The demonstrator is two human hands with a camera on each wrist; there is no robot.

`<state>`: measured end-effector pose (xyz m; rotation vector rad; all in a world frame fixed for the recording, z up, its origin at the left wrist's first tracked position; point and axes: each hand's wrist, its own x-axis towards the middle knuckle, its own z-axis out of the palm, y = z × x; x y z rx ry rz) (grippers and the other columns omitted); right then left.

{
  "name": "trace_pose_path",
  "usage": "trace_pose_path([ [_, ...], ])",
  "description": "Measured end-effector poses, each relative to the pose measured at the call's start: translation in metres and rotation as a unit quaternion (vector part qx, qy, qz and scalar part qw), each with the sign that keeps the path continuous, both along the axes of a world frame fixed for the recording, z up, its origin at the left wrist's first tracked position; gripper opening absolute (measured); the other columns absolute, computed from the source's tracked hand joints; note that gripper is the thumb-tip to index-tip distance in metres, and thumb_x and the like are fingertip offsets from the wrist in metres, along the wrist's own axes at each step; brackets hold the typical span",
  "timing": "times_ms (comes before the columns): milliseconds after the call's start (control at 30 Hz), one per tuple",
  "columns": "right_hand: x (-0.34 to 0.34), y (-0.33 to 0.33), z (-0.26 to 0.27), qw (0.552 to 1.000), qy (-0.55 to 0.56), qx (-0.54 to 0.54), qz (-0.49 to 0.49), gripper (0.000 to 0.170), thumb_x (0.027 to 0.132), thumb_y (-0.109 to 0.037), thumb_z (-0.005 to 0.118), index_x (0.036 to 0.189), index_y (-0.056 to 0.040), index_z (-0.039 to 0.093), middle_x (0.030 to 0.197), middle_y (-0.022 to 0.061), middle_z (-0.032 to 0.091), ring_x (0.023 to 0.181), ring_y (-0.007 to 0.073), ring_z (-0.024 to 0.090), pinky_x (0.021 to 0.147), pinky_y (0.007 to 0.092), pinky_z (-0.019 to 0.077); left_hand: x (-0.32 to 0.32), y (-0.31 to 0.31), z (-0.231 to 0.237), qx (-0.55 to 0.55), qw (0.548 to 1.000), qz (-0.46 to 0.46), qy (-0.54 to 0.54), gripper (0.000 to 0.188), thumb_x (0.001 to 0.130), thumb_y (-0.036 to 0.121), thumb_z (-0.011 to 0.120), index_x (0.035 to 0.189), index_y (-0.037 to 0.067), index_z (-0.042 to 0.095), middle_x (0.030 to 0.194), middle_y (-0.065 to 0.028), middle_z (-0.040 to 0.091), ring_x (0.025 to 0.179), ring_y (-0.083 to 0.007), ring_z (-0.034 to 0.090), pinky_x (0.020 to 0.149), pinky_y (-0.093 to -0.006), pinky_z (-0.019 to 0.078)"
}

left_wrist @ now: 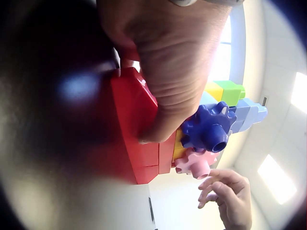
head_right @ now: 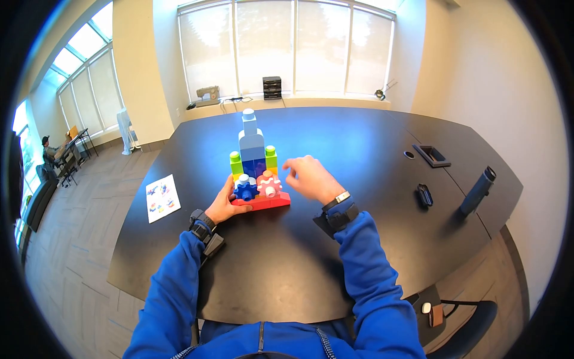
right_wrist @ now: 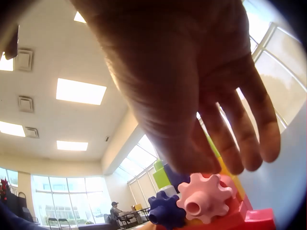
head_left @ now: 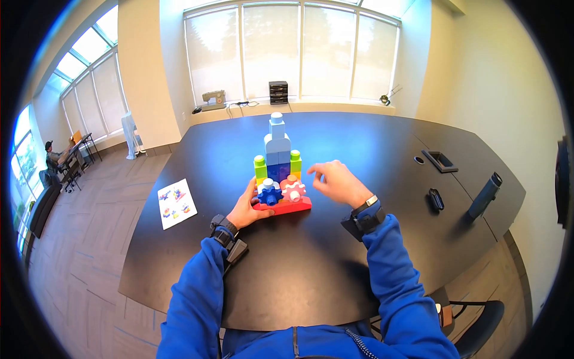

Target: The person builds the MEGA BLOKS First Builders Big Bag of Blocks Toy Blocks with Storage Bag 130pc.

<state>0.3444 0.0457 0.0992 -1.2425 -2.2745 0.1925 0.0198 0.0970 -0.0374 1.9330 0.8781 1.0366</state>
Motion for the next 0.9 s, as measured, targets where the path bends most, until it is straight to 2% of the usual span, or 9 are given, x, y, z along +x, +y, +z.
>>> trace_pose_path([
  [67,0.003,0.018,-0.021,0.997,0.07,0.011,-0.03,0.039,0.093,-0.014,0.074,0.128,0.0006,0.08,0.104,0.026,0.082,0.097,0.0423,0.08,0.091,0.0487,0.065,-0.002,0.004,-0.004,-0.01,1.0,-0.017,-0.014,0.119,0.085,-0.002,0.095,0.179,0.011,0.023,0.164,-0.0107,0.055,0.15,-0.0239,0.059,0.124,-0.0423,0.0507],
  [167,0.0,0.032,-0.045,0.993,0.111,0.022,0.034,0.043,0.098,-0.007,0.064,0.139,0.0038,0.075,0.108,0.0231,0.084,0.093,0.039,0.082,0.087,0.0455,0.0646,-0.001,0.006,-0.004,-0.017,0.999,-0.038,-0.028,0.116,0.085,-0.003,0.095,0.178,0.01,0.026,0.162,-0.0095,0.056,0.148,-0.0222,0.059,0.123,-0.0408,0.0509],
  [267,-0.003,0.023,-0.035,0.991,0.083,-0.075,0.077,0.048,0.099,-0.007,0.063,0.145,0.0033,0.071,0.115,0.0254,0.083,0.099,0.0409,0.082,0.09,0.0466,0.0652,0.0,0.004,-0.001,-0.031,0.998,-0.045,-0.035,0.116,0.084,-0.001,0.096,0.177,0.009,0.027,0.162,-0.0097,0.056,0.147,-0.0212,0.059,0.123,-0.0402,0.051],
  [367,-0.004,0.019,-0.018,0.992,-0.042,-0.117,0.007,0.058,0.098,-0.005,0.062,0.156,0.0004,0.063,0.116,0.0256,0.084,0.1,0.042,0.082,0.094,0.0475,0.0659,-0.004,0.006,0.009,-0.005,0.999,-0.042,0.007,0.126,0.079,0.007,0.102,0.179,0.009,0.024,0.166,-0.0129,0.052,0.148,-0.0246,0.059,0.124,-0.0433,0.0507],
  [467,-0.009,0.014,-0.019,0.997,0.052,0.008,-0.05,0.068,0.097,0.0,0.058,0.165,-0.004,0.054,0.131,0.0262,0.08,0.102,0.0412,0.081,0.098,0.0478,0.0654,0.002,-0.009,0.029,0.051,0.999,0.0,0.016,0.145,0.071,0.02,0.109,0.182,0.01,0.017,0.174,-0.0175,0.041,0.149,-0.0326,0.059,0.123,-0.0492,0.052],
  [533,-0.018,0.003,-0.011,0.975,0.186,0.12,0.026,0.065,0.097,0.003,0.055,0.161,-0.005,0.055,0.145,0.0292,0.07,0.127,0.0503,0.07,0.108,0.0538,0.0596,0.003,-0.019,0.051,0.068,0.997,0.033,-0.015,0.154,0.066,0.026,0.112,0.183,0.012,0.012,0.178,-0.0199,0.036,0.149,-0.037,0.059,0.121,-0.0523,0.0533],
  [600,-0.019,0.008,-0.017,0.982,0.159,0.099,0.032,0.069,0.095,0.006,0.053,0.164,-0.006,0.054,0.152,0.0278,0.066,0.126,0.0467,0.072,0.108,0.0513,0.0603,0.001,-0.018,0.068,0.238,0.965,0.075,0.082,0.164,0.061,0.034,0.115,0.184,0.015,0.007,0.183,-0.0206,0.026,0.148,-0.0423,0.059,0.114,-0.056,0.0574],
  [667,-0.019,0.013,-0.022,0.988,0.129,0.077,0.038,0.074,0.094,0.009,0.052,0.166,-0.007,0.053,0.159,0.0264,0.062,0.125,0.0431,0.074,0.108,0.0487,0.061,0.002,-0.022,0.078,0.225,0.966,0.068,0.109,0.165,0.06,0.036,0.115,0.184,0.015,0.008,0.182,-0.0207,0.03,0.146,-0.0411,0.061,0.112,-0.0549,0.0587],
  [900,-0.02,0.009,-0.021,0.988,0.104,0.113,0.031,0.073,0.093,0.008,0.052,0.164,-0.0086,0.053,0.155,0.0251,0.064,0.131,0.0497,0.068,0.11,0.0535,0.0593,0.004,-0.028,0.086,0.17,0.969,0.091,0.156,0.167,0.057,0.043,0.115,0.183,0.01,0.01,0.175,-0.023,0.045,0.135,-0.0389,0.072,0.111,-0.0512,0.0609],
])
